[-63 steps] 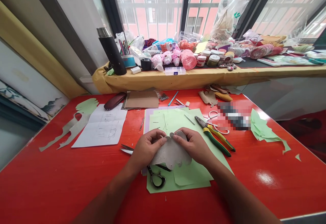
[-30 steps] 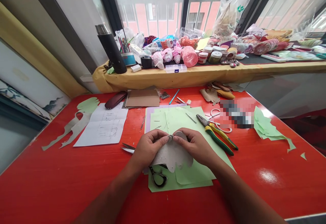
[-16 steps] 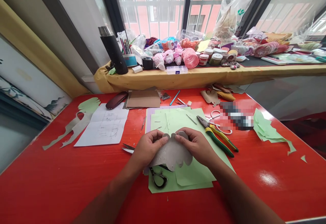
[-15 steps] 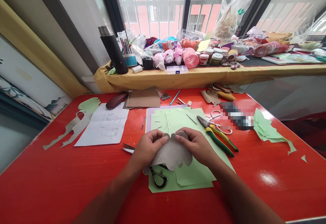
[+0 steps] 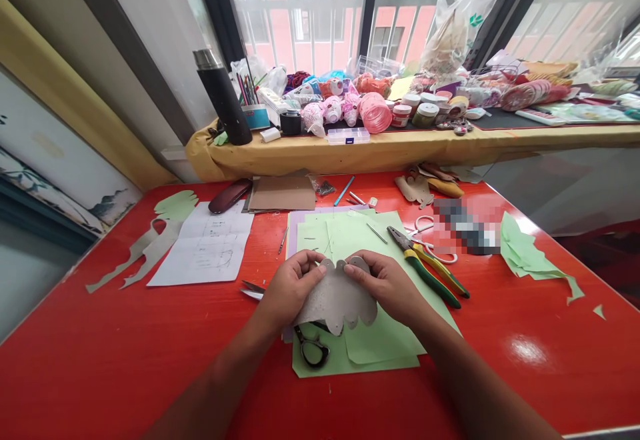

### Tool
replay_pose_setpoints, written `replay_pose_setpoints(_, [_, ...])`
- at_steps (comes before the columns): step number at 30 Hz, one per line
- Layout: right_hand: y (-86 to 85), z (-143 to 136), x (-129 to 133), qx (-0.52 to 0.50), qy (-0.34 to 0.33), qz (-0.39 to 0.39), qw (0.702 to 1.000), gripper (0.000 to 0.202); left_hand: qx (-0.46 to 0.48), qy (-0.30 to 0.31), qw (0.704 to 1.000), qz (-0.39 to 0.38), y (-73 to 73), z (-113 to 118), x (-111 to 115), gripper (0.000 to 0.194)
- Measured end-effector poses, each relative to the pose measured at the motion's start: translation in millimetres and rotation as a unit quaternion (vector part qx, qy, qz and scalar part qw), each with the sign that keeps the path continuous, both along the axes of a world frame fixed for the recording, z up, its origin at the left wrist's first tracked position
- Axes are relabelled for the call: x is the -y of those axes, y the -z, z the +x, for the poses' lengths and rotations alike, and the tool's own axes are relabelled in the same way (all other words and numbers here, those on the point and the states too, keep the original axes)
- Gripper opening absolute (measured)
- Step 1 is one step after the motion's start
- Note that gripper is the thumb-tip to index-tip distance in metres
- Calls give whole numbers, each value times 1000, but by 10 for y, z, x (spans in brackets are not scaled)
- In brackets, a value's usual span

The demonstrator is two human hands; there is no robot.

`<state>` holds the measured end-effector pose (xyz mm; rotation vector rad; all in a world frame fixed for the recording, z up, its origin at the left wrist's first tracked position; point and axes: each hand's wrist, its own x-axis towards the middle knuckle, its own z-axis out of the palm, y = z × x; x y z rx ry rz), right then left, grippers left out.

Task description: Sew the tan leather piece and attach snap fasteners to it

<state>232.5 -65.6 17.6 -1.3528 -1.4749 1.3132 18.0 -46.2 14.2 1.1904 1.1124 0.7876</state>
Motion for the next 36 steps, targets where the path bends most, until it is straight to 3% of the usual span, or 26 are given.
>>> replay_pose_setpoints(8, [-45,-5,7,-50,24,-25,998,41,-43,44,998,3,-5,-42,4,38])
replay_pose_setpoints(17, [-75,-1,20,-48,-7,-50,998,39,-11,13,1000,-9,-27,4,21,36])
replay_pose_setpoints(25, [35,-7,-1,-15,3,-3,1000,32,-9,27,1000,3,-62,7,31,36])
replay_pose_setpoints(36, [33,-19,-4,-17,15,-16,1000,31,-45,52,998,16,-55,25,53,37])
